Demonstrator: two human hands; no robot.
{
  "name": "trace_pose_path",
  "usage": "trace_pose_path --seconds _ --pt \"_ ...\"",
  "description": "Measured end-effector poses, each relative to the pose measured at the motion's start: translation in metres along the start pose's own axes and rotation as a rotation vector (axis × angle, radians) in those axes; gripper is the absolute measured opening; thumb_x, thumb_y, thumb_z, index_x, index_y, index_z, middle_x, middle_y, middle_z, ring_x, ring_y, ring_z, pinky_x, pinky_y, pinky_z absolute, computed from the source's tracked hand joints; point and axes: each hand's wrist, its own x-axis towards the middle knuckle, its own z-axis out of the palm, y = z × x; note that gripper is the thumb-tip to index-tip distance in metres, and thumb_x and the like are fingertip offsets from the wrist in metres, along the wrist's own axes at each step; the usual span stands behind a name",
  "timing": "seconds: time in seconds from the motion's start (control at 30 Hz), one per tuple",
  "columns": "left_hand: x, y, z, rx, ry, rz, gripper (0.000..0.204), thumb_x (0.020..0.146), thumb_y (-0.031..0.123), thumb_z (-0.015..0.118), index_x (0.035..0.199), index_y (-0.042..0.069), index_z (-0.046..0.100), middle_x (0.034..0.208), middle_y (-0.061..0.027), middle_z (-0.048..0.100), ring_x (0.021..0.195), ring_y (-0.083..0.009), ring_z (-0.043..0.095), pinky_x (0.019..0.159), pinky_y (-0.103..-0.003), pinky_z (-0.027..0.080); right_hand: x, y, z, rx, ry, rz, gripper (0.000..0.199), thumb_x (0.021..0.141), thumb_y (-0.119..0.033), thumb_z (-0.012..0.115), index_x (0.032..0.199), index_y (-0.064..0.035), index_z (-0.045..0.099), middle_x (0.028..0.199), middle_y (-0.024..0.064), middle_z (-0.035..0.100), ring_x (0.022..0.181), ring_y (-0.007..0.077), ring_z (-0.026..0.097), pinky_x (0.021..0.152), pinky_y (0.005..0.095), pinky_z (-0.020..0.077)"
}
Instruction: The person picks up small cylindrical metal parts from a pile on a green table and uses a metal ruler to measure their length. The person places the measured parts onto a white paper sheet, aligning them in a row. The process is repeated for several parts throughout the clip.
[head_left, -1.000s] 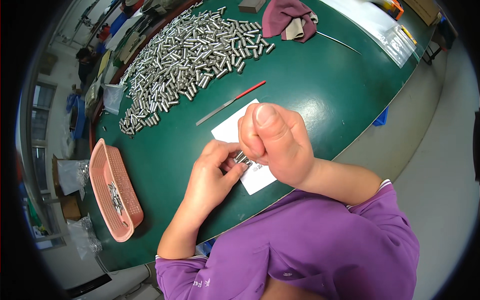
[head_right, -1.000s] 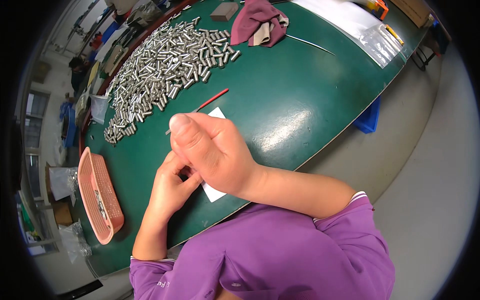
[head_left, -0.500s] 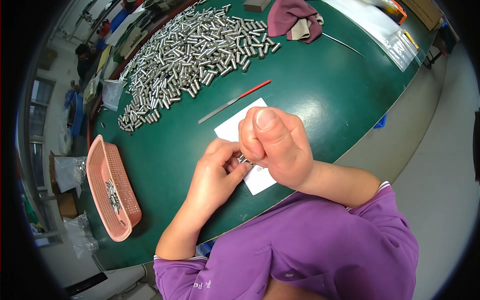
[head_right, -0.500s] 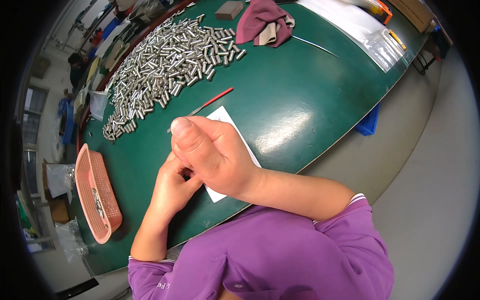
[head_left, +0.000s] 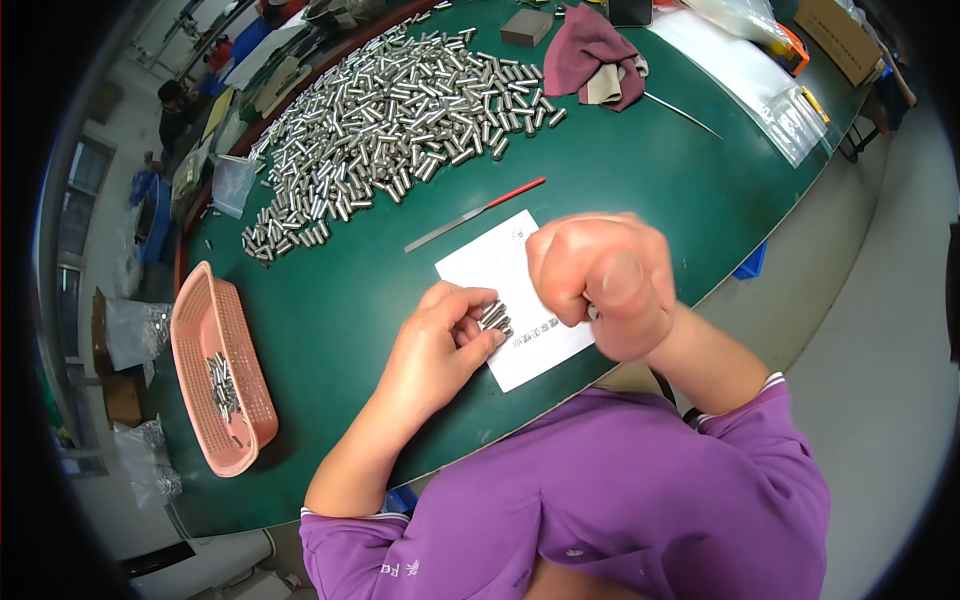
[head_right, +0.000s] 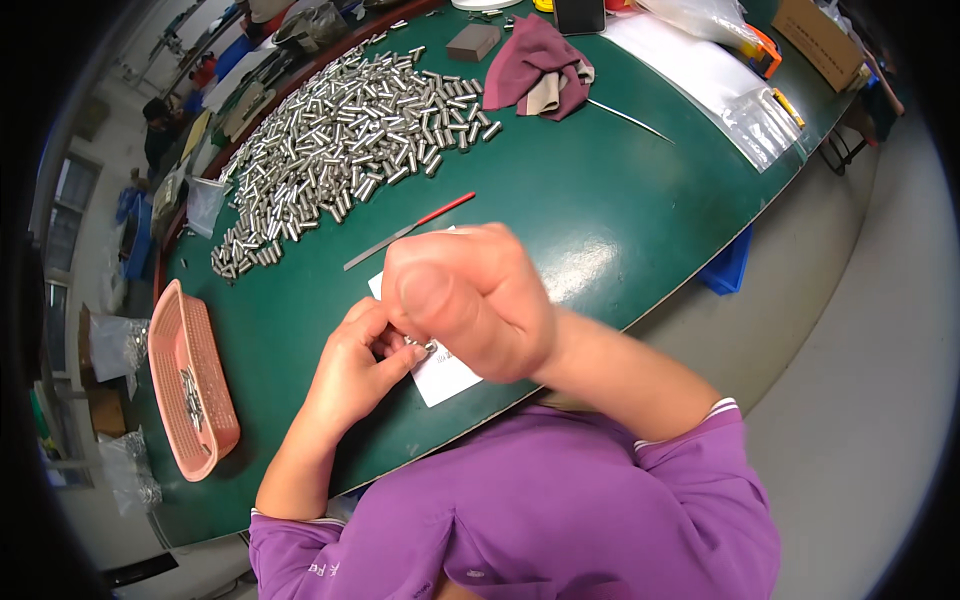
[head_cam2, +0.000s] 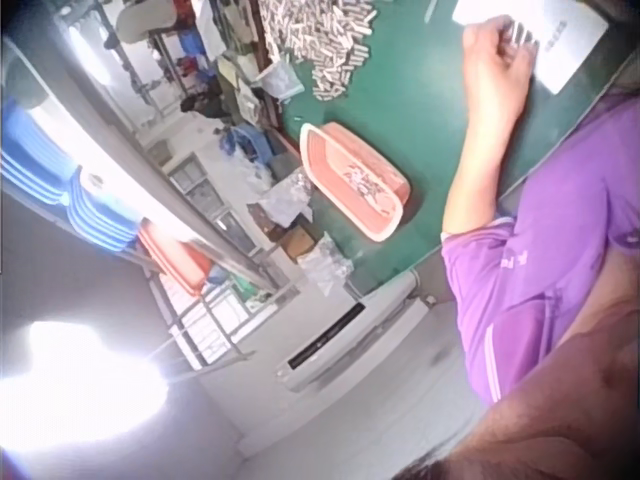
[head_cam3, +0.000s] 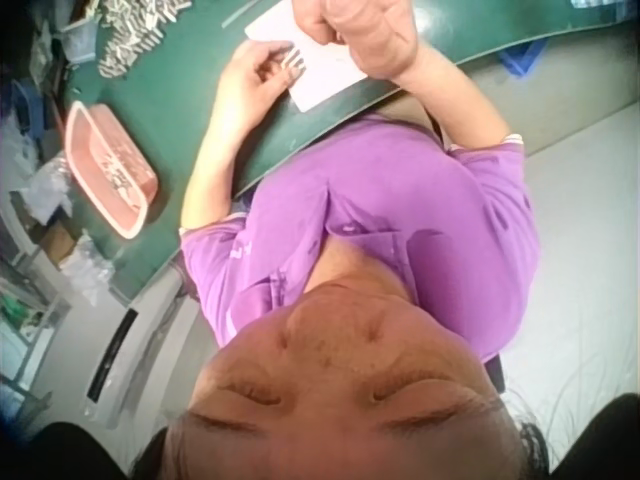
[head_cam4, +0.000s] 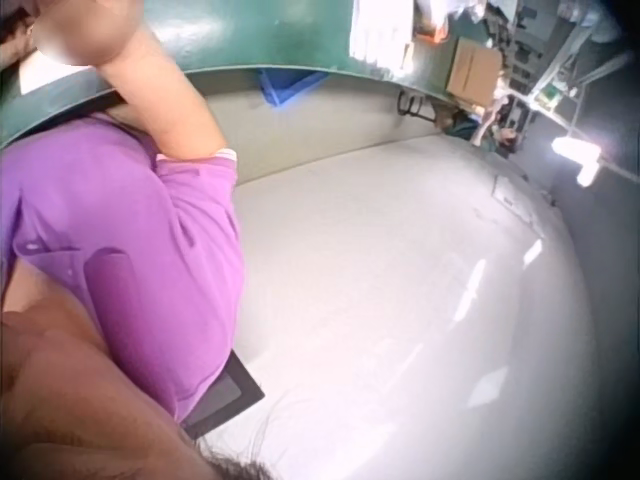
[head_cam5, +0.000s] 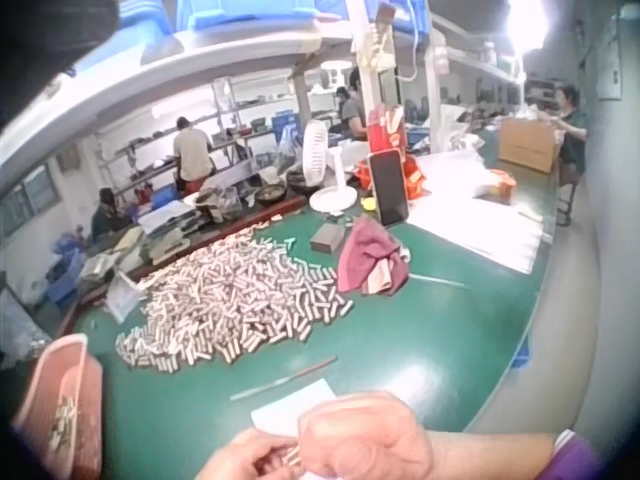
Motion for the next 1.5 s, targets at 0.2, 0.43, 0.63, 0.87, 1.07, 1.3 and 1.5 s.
trace_pose_path --seconds 0.2,0.43,0.63,0.87,1.07,1.3,1.5 --pt "0.002 0.000 0.007 0.040 0.088 0.049 0.017 0.080 0.001 0.065 0.097 0.000 0.065 0.084 -0.0091 0.057 0.069 -0.0168 0.058 0.063 -0.028 0.049 0.009 0.046 -0.050 -1.005 -0.422 -0.231 0.019 0.077 -0.020 0.058 0.061 -0.0092 0.055 0.058 0.0021 0.049 0.058 0.0225 0.054 0.050 0.0363 0.0433" --pt "0.002 -0.002 0.010 0.069 0.126 0.041 0.013 0.080 0.002 0.064 0.093 0.001 0.065 0.083 -0.0094 0.058 0.070 -0.0182 0.060 0.063 -0.029 0.050 0.003 0.048 -0.046 -0.901 -0.633 0.116 0.012 0.071 -0.014 0.064 0.083 -0.0112 0.060 0.091 0.0033 0.051 0.091 0.0229 0.052 0.085 0.0373 0.0390" --pt "0.004 -0.005 0.011 0.001 0.131 -0.003 0.011 0.079 0.002 0.065 0.089 -0.001 0.061 0.083 -0.0107 0.058 0.069 -0.0192 0.061 0.062 -0.029 0.051 0.001 0.053 -0.039 -0.880 -0.667 0.038 0.021 0.066 -0.014 0.071 0.086 -0.0137 0.064 0.093 0.0005 0.053 0.096 0.0199 0.051 0.087 0.0370 0.0379" --pt "0.006 -0.005 0.007 -0.077 0.116 -0.069 0.014 0.080 0.005 0.067 0.089 -0.001 0.059 0.080 -0.0079 0.059 0.064 -0.0128 0.059 0.059 -0.027 0.049 0.003 0.054 -0.038 -0.865 -0.585 0.037 0.021 0.066 -0.015 0.074 0.084 -0.0138 0.065 0.091 -0.0006 0.053 0.096 0.0200 0.051 0.087 0.0362 0.0371" --pt "0.007 -0.009 0.009 -0.241 0.139 -0.143 0.014 0.080 0.006 0.068 0.091 0.000 0.061 0.075 -0.0035 0.063 0.058 -0.0071 0.055 0.055 -0.024 0.047 0.002 0.056 -0.037 -0.868 -0.543 0.076 0.020 0.067 -0.017 0.074 0.084 -0.0137 0.065 0.092 0.0003 0.053 0.096 0.0210 0.051 0.088 0.0365 0.0373" --pt "0.009 -0.011 0.009 -0.271 0.105 -0.158 0.010 0.081 0.003 0.067 0.089 0.000 0.061 0.077 0.0003 0.062 0.063 -0.0029 0.053 0.059 -0.019 0.046 0.010 0.047 -0.047 -0.903 -0.483 0.085 0.023 0.071 -0.017 0.073 0.092 -0.0130 0.066 0.094 0.0016 0.056 0.096 0.0229 0.053 0.087 0.0369 0.0390" --pt "0.011 -0.015 0.012 -0.350 0.136 -0.161 0.012 0.080 0.003 0.066 0.090 -0.002 0.062 0.075 -0.0024 0.062 0.062 -0.0047 0.054 0.058 -0.021 0.046 0.045 0.024 -0.089 -1.286 -0.078 0.057 0.017 0.075 -0.016 0.067 0.090 -0.0090 0.066 0.086 0.0073 0.060 0.084 0.0280 0.057 0.077 0.0380 0.0463"
